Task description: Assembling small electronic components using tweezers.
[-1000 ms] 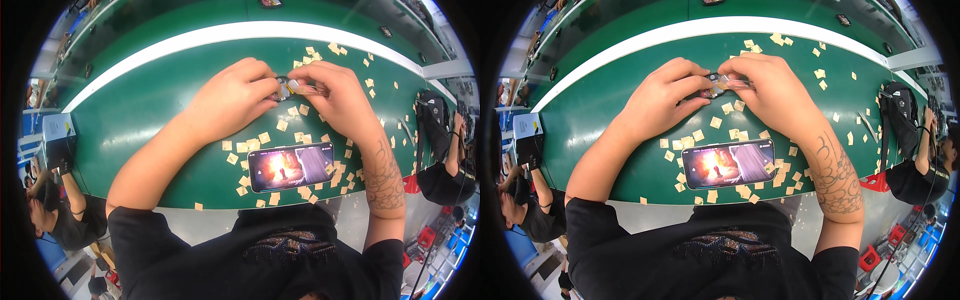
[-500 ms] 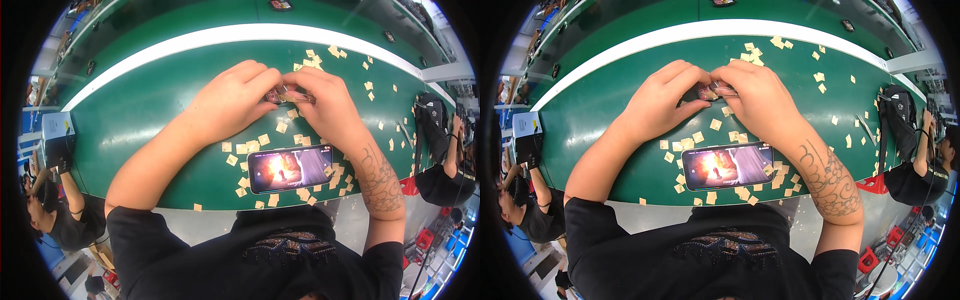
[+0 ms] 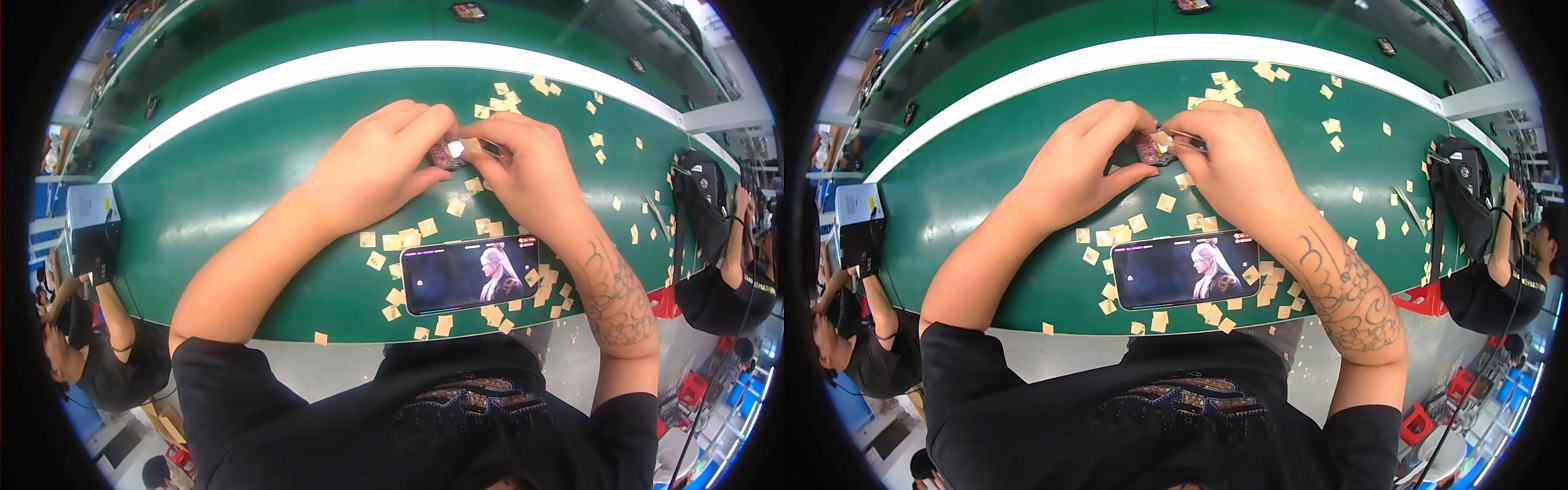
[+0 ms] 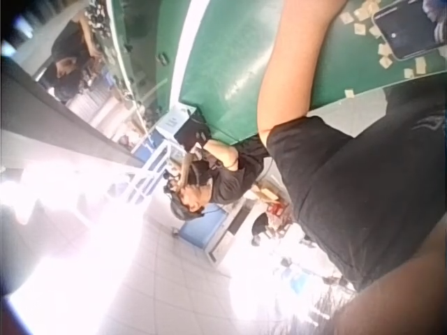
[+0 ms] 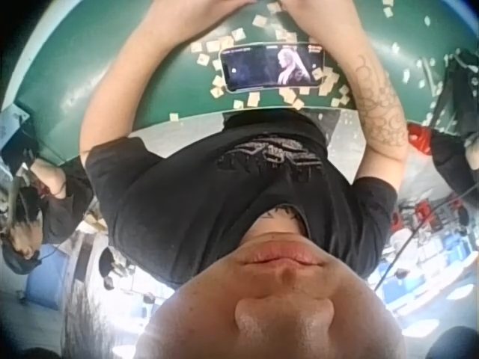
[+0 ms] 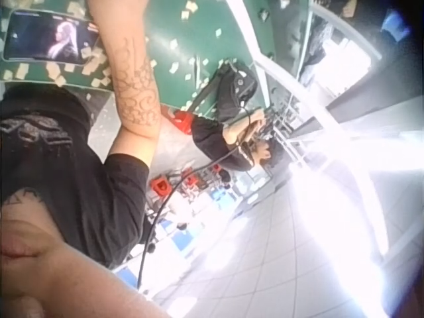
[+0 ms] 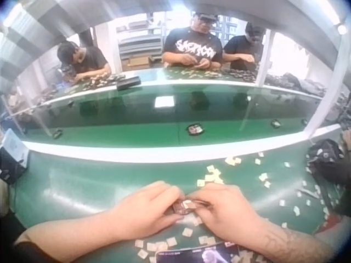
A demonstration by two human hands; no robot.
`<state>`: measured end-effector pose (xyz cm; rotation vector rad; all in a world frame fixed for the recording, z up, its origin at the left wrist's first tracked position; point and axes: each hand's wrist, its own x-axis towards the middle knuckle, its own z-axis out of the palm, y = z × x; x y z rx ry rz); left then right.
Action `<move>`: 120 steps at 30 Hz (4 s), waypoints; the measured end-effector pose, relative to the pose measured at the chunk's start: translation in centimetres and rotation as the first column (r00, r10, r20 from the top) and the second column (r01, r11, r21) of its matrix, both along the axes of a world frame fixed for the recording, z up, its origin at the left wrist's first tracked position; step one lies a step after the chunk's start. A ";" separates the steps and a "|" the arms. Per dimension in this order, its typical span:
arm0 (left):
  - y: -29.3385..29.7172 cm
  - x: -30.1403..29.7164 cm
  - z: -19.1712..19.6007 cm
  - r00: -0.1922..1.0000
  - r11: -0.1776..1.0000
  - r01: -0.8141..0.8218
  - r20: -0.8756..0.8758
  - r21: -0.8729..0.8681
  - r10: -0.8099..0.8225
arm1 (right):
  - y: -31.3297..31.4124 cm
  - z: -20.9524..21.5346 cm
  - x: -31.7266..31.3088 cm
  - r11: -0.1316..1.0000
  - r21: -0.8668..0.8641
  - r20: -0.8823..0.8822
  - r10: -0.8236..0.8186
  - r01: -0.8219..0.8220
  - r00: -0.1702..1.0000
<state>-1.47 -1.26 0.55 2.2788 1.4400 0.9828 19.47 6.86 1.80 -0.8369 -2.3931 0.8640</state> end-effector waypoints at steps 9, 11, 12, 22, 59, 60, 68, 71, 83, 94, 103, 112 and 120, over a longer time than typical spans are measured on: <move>-2.1 0.4 0.2 0.992 0.990 -0.121 -0.053 -0.075 0.117 | -0.6 -3.4 -0.9 0.999 0.031 -0.128 -0.007 0.011 0.992; -2.3 0.8 0.3 0.994 0.990 -0.114 -0.014 -0.078 0.113 | -0.8 -2.4 0.2 0.999 -0.003 -0.121 -0.047 0.047 0.992; -2.1 0.9 0.4 0.996 0.995 -0.090 -0.012 -0.045 0.089 | -0.7 -2.0 0.4 0.995 -0.080 -0.116 -0.066 0.057 0.991; -0.8 0.6 -0.4 0.972 0.994 -0.083 0.217 -0.065 0.095 | 0.6 -0.6 0.6 0.940 -0.334 -0.259 -0.013 -0.077 0.966; 8.1 -16.6 -4.5 0.748 0.772 -0.580 -0.205 0.260 0.631 | 5.0 -3.4 1.7 0.972 0.196 -0.260 -0.076 0.130 0.963; 7.8 -17.6 -4.6 0.669 0.713 -0.643 -0.248 0.280 0.701 | 4.7 -3.2 1.6 0.974 0.190 -0.255 -0.073 0.124 0.964; 6.6 -21.1 -5.4 0.305 0.399 -0.901 -0.406 0.172 0.862 | 4.3 -3.1 1.3 0.987 0.077 -0.222 -0.120 0.140 0.968; 6.7 -21.2 -5.5 0.249 0.358 -0.911 -0.418 0.205 0.874 | 4.1 -3.0 1.4 0.988 0.067 -0.231 -0.124 0.142 0.965; 6.4 -25.6 -5.0 0.263 0.245 -0.965 -0.379 -0.096 0.887 | 4.5 -3.9 1.2 0.990 0.065 -0.209 -0.110 0.127 0.972; 1.2 -34.0 -4.9 0.199 0.254 -0.965 -0.453 0.063 0.869 | 4.6 -3.5 1.5 0.989 0.104 -0.279 -0.071 0.103 0.958; 1.9 -29.9 -4.0 0.585 0.598 -0.776 -0.126 0.200 0.801 | 4.2 -3.4 1.3 0.995 0.079 -0.269 -0.040 0.063 0.962; -0.1 -0.1 -1.0 0.988 0.990 -0.087 0.121 -0.111 0.100 | 4.9 -3.2 2.3 0.997 0.047 -0.263 -0.052 0.067 0.963; -0.9 -0.2 -0.9 0.998 0.991 -0.031 0.046 -0.128 0.037 | 3.1 -1.4 2.3 0.968 0.202 -0.103 0.173 -0.150 0.980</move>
